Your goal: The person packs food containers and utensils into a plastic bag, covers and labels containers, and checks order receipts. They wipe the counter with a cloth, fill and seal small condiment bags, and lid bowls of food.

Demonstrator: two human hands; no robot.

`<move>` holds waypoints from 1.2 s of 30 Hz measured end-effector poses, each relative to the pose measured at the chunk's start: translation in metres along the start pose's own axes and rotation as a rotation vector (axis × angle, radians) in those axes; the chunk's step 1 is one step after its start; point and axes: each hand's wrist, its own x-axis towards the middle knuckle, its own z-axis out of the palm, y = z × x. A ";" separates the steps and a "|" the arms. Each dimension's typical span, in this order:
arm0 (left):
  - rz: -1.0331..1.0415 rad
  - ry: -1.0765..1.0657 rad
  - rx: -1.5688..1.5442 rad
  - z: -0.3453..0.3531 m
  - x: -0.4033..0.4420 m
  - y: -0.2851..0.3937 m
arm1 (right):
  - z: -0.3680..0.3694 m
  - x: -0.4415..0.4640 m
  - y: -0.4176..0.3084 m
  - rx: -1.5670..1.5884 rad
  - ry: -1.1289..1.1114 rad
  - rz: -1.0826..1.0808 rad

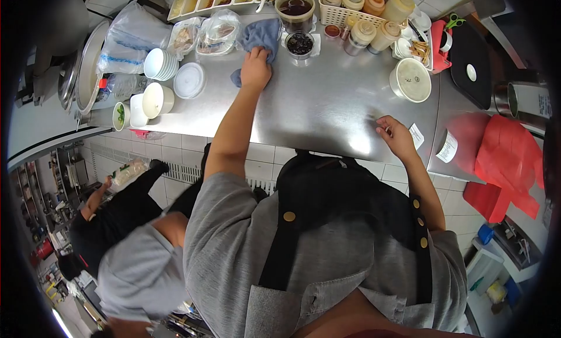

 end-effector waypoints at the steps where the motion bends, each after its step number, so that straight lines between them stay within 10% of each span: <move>1: -0.106 -0.151 -0.155 -0.013 -0.003 -0.001 | -0.001 -0.001 0.003 0.002 0.001 0.002; 4: -0.561 -0.384 -0.593 -0.027 0.001 -0.020 | -0.001 -0.008 0.011 0.020 0.009 0.050; 7: -0.108 -0.113 -0.610 -0.025 0.009 -0.028 | 0.000 -0.011 0.018 0.048 -0.004 0.075; 18: -0.293 -0.246 -0.191 -0.007 0.094 -0.036 | -0.003 -0.019 0.018 0.035 0.026 0.065; 24: -0.029 -0.112 -0.377 -0.015 0.050 -0.020 | 0.005 -0.028 0.036 0.064 0.024 0.075; 27: -0.029 -0.416 -0.088 -0.017 0.024 -0.034 | 0.004 -0.027 0.040 0.084 0.042 0.087; 30: -0.340 -0.507 -0.624 -0.030 0.019 -0.049 | 0.001 -0.025 0.035 0.072 0.041 0.090; 36: -0.059 -0.151 -0.332 0.000 0.016 -0.032 | 0.005 -0.012 0.021 0.056 -0.001 0.082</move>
